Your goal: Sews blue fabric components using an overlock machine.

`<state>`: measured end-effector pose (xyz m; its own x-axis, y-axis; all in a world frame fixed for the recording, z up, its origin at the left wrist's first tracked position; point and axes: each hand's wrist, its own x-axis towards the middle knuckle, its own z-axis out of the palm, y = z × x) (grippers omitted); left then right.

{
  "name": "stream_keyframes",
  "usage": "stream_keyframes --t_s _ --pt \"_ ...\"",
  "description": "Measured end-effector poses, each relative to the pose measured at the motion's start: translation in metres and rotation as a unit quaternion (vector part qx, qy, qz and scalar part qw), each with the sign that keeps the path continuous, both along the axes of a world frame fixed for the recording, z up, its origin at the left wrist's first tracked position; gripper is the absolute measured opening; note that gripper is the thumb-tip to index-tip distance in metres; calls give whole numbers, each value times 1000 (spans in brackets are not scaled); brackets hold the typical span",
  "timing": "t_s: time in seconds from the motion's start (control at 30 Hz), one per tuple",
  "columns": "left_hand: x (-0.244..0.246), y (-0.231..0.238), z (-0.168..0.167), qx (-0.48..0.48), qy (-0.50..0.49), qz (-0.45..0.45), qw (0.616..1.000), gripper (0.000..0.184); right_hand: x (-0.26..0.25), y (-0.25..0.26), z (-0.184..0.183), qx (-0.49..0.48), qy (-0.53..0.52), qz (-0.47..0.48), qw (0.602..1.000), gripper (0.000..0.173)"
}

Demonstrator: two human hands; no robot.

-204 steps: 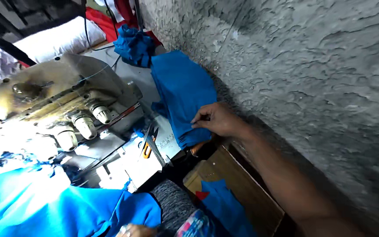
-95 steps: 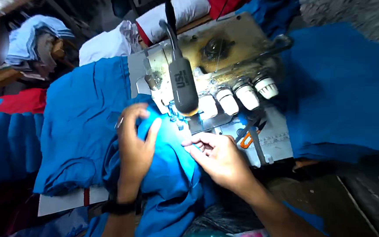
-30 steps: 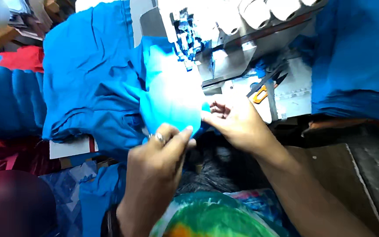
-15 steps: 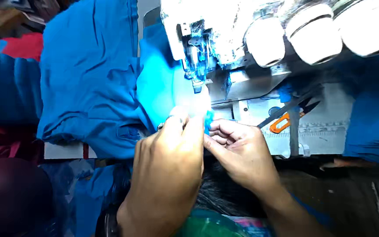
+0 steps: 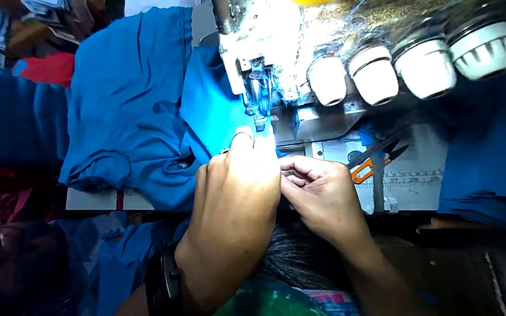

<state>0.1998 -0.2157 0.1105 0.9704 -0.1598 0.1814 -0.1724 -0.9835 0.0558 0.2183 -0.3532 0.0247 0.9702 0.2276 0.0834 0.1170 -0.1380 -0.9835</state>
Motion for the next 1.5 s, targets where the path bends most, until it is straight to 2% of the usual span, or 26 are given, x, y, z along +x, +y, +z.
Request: stream_keyframes --t_s 0.13,0.27,0.43,0.67,0.83,0.93,1.0,1.07,1.13,1.17,1.2,1.27,1.33,1.43,1.5 --pt "-11 3 -5 -38 1 11 999 17 -1 -4 -1 2 19 4 1000 6" --pt "-34 14 -29 -107 -50 21 993 22 -8 -12 -4 92 96 46 990 9" --pt "-39 24 -50 -154 -121 -17 980 15 -19 -14 5 148 164 47 974 20" --pt "-39 28 -41 -133 -87 -117 980 17 -22 -18 11 133 170 61 975 18" --pt "-37 30 -46 -125 -98 -141 977 18 -25 -19 16 146 194 63 968 23" --pt "-36 30 -54 -123 -98 -164 974 19 -21 -17 18 153 214 52 963 14" --pt "-35 33 -60 -146 -97 -172 969 18 -17 -13 13 151 209 35 965 6" --pt "-38 40 -62 -211 -106 -154 959 19 -17 -8 9 162 209 27 964 4" --pt "-45 37 -67 -245 -134 -119 953 35 -19 -5 11 154 201 13 967 2" --pt "-48 31 -72 -229 -136 -104 958 47 -21 -5 13 144 189 5 971 6" --pt "-48 26 -81 -212 -144 -94 962 50 -23 -4 14 132 176 1 976 15" --pt "-47 20 -97 -217 -182 -69 957 32 -27 0 14 112 140 -12 984 37" --pt "-44 19 -101 -256 -209 -41 943 24 -26 3 12 106 105 -19 989 45" --pt "-42 18 -95 -294 -212 -13 932 22 -19 6 6 104 40 -28 993 37" --pt "-33 22 -90 -297 -214 -7 930 23 -7 8 4 78 -20 -35 996 24"
